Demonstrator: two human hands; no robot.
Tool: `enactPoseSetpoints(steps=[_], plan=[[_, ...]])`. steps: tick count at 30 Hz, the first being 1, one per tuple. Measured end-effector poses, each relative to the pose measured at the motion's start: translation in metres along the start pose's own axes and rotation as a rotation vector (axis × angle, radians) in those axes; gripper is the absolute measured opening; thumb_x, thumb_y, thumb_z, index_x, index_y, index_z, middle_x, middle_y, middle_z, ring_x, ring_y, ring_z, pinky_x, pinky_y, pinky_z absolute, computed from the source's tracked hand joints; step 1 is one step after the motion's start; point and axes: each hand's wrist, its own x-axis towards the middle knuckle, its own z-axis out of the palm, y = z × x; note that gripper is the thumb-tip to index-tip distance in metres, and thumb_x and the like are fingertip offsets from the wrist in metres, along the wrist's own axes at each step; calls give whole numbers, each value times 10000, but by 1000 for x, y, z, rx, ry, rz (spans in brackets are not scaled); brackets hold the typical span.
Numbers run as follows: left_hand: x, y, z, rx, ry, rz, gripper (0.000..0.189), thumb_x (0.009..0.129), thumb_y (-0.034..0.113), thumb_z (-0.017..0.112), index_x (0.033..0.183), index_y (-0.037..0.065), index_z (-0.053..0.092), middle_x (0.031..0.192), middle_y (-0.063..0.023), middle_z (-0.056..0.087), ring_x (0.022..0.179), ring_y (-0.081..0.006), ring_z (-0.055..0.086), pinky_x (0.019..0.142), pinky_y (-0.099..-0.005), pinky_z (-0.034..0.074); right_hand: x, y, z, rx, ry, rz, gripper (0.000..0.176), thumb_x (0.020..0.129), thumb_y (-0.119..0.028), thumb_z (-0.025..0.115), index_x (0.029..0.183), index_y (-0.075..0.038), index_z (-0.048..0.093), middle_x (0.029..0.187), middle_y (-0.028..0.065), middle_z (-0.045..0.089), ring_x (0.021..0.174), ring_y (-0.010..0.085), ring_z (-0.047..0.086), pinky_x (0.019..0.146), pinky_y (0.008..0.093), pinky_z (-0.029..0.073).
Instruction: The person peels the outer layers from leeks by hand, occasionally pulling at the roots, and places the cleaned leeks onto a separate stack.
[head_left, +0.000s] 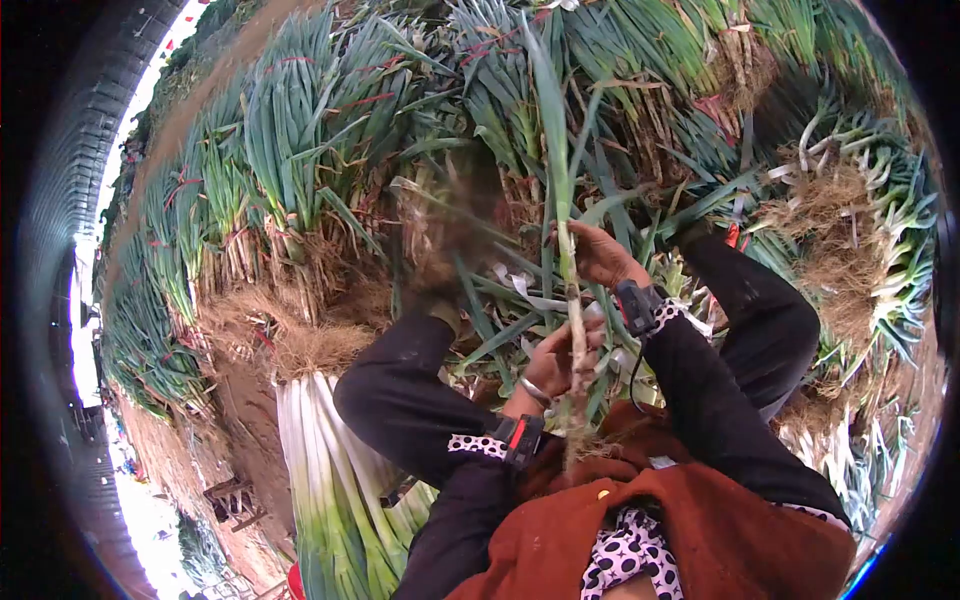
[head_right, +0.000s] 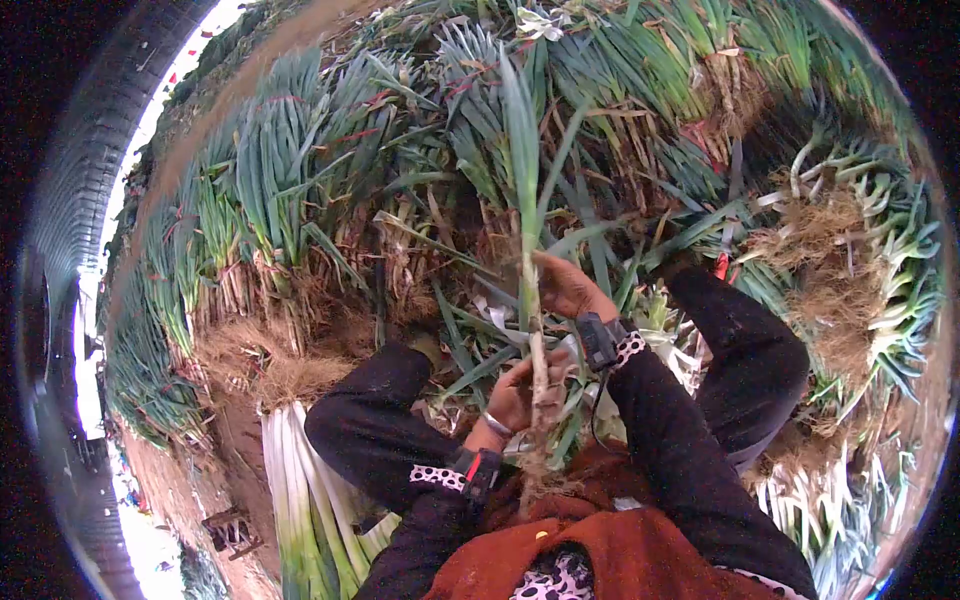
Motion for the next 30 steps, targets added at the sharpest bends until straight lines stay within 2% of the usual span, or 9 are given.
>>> enactPoseSetpoints(steps=[4, 6, 9, 16, 20, 22, 25, 28, 30], plan=[[28, 46, 7, 610, 437, -5, 425, 929, 377, 350, 1180, 61, 484, 1036, -44, 577, 708, -174, 552, 596, -295, 435, -22, -16, 28, -589, 262, -59, 299, 834, -277, 616, 1009, -36, 597, 790, -5, 594, 653, 77, 525, 571, 222, 419], [38, 92, 14, 789, 606, 254, 349, 907, 332, 428, 1117, 74, 536, 1001, -61, 597, 747, -176, 566, 626, -275, 434, -30, -24, 50, -725, 214, -105, 332, 808, -275, 634, 984, 4, 597, 839, 12, 589, 708, 88, 541, 622, 250, 455], [62, 147, 27, 746, 251, 414, 260, 881, 253, 507, 1060, 76, 569, 931, -68, 612, 758, -167, 565, 633, -263, 429, -19, -18, 66, -992, 118, -261, 347, 771, -219, 646, 1015, 21, 594, 860, 21, 595, 727, 87, 526, 636, 241, 438], [56, 188, 59, 637, 619, 834, 236, 860, 169, 564, 1036, 12, 576, 907, -68, 611, 785, -178, 580, 674, -327, 481, -21, -10, 106, -1075, 147, -369, 171, 809, -208, 621, 774, -48, 573, 669, -39, 521, 612, 46, 455, 551, 232, 386], [21, 239, 50, 753, 545, 1106, 260, 839, 155, 599, 1063, 27, 562, 873, -57, 617, 731, -157, 584, 620, -324, 485, -21, 26, 42, -1358, 223, -390, 272, 733, -267, 640, 824, -20, 571, 682, 93, 567, 661, 174, 534, 631, 339, 436], [-19, 229, 108, 641, 806, 1154, 300, 845, 129, 588, 1132, 81, 512, 875, -52, 618, 729, -148, 595, 591, -290, 495, -51, 33, -7, -1740, 278, -112, 382, 682, -272, 653, 980, -39, 597, 794, 191, 606, 753, 308, 593, 693, 402, 456], [-51, 269, 100, 754, 616, 1285, 267, 852, 130, 575, 1102, 75, 498, 967, -64, 590, 774, -174, 603, 591, -337, 524, -81, 35, -126, -1848, 186, 68, 684, 624, -232, 641, 1269, -100, 456, 940, 225, 605, 878, 378, 580, 797, 434, 454], [-56, 260, 101, 761, 513, 1272, 280, 858, 118, 562, 1121, 85, 472, 968, -58, 583, 787, -176, 603, 595, -348, 530, -68, 12, -42, -1871, 435, -297, 637, 685, -278, 673, 1222, -22, 449, 1056, 208, 573, 942, 382, 553, 843, 426, 434], [-44, 251, 93, 793, 536, 1250, 299, 865, 111, 549, 1148, 112, 450, 955, -46, 579, 797, -184, 603, 600, -349, 539, -49, -3, 56, -1974, 472, -880, 535, 745, -283, 637, 1153, 20, 472, 1124, 209, 532, 987, 375, 533, 847, 413, 431]])
